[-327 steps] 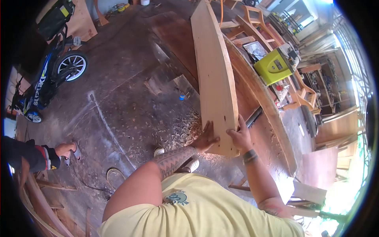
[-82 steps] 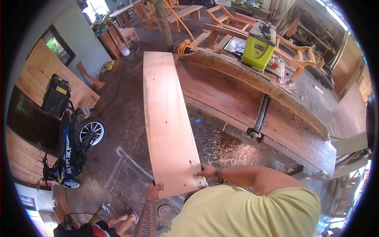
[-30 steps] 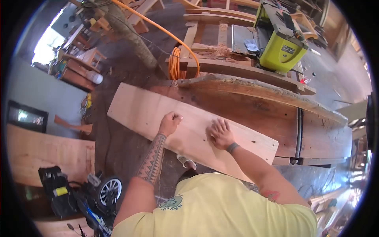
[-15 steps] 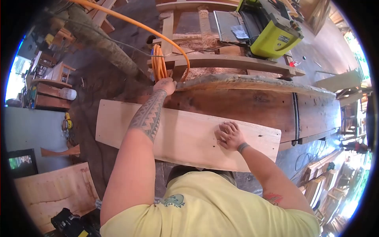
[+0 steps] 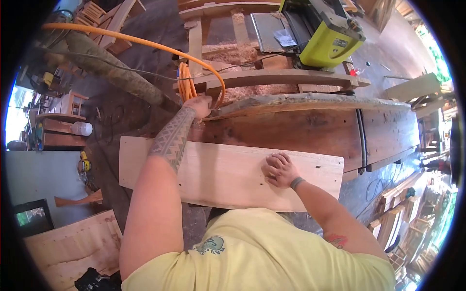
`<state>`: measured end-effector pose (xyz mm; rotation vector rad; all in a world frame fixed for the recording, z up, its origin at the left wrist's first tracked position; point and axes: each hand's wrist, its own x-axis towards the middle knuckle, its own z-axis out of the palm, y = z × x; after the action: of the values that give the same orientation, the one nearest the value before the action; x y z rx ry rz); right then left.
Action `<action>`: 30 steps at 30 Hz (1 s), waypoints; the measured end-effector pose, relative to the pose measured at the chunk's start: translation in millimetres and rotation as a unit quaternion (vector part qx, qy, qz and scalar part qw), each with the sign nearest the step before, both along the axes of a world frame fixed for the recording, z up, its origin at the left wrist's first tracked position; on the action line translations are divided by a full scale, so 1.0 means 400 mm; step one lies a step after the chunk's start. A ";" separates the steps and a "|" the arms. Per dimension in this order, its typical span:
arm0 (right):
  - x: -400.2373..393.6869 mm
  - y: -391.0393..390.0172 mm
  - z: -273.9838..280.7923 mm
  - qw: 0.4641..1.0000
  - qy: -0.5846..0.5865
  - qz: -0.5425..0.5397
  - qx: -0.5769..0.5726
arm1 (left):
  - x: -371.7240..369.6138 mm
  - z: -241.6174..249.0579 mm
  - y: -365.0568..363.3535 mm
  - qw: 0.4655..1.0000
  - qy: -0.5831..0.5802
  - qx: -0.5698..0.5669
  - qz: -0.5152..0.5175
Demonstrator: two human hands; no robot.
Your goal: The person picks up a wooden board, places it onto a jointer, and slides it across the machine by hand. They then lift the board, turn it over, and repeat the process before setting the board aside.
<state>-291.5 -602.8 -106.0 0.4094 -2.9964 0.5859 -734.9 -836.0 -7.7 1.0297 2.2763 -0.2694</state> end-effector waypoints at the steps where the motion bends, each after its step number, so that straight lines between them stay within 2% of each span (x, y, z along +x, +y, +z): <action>1: 0.002 0.000 -0.003 1.000 -0.003 0.000 0.003 | -0.008 -0.023 -0.002 1.000 0.014 -0.001 0.021; 2: 0.004 0.000 -0.002 1.000 0.002 0.000 0.002 | -0.062 -0.172 -0.035 0.991 0.049 -0.086 -0.089; 4: 0.000 0.001 0.005 1.000 0.012 0.002 0.002 | -0.161 -0.445 -0.097 0.913 0.122 -0.214 -0.326; 7: 0.003 -0.001 0.005 1.000 0.005 -0.002 -0.016 | -0.120 -0.362 -0.066 0.941 0.078 -0.207 -0.258; 10: 0.003 0.000 0.002 1.000 0.005 -0.005 -0.019 | 0.005 -0.055 0.002 0.997 0.034 0.003 -0.071; 12: -0.001 0.002 0.000 1.000 0.012 -0.002 -0.023 | 0.025 0.021 0.023 0.997 0.016 0.012 -0.068; 13: 0.001 0.002 0.000 1.000 0.015 -0.003 -0.026 | 0.029 0.033 0.034 0.997 0.007 0.016 -0.069; 16: 0.005 0.001 0.012 0.999 0.007 -0.005 -0.032 | 0.008 -0.043 0.032 0.997 0.071 -0.012 0.035; 17: 0.006 0.000 0.008 1.000 0.004 -0.001 -0.025 | -0.021 -0.105 0.026 0.995 0.042 -0.094 0.008; 19: 0.003 0.003 0.000 1.000 0.001 0.001 -0.004 | -0.083 -0.271 -0.032 0.986 0.051 -0.123 -0.104; 20: 0.002 0.008 0.000 1.000 -0.005 0.001 -0.007 | -0.092 -0.309 -0.029 0.976 0.057 -0.136 -0.163; 23: 0.009 0.005 0.000 0.999 -0.025 -0.002 -0.020 | -0.011 -0.123 0.008 0.997 0.020 -0.029 0.076; 26: 0.013 0.004 -0.009 0.999 -0.026 -0.006 -0.026 | -0.026 -0.120 -0.009 0.997 0.037 -0.001 -0.073; 29: 0.013 0.000 -0.016 0.999 -0.023 -0.007 -0.026 | -0.013 -0.063 0.000 0.991 0.049 -0.002 -0.125; 30: 0.015 0.000 -0.020 0.999 -0.020 -0.010 -0.026 | 0.003 -0.033 0.012 0.994 0.045 0.011 -0.097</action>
<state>-285.6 -602.7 -113.9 0.3685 -3.0118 0.6757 -733.7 -831.1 -20.9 1.2764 2.2656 -0.3778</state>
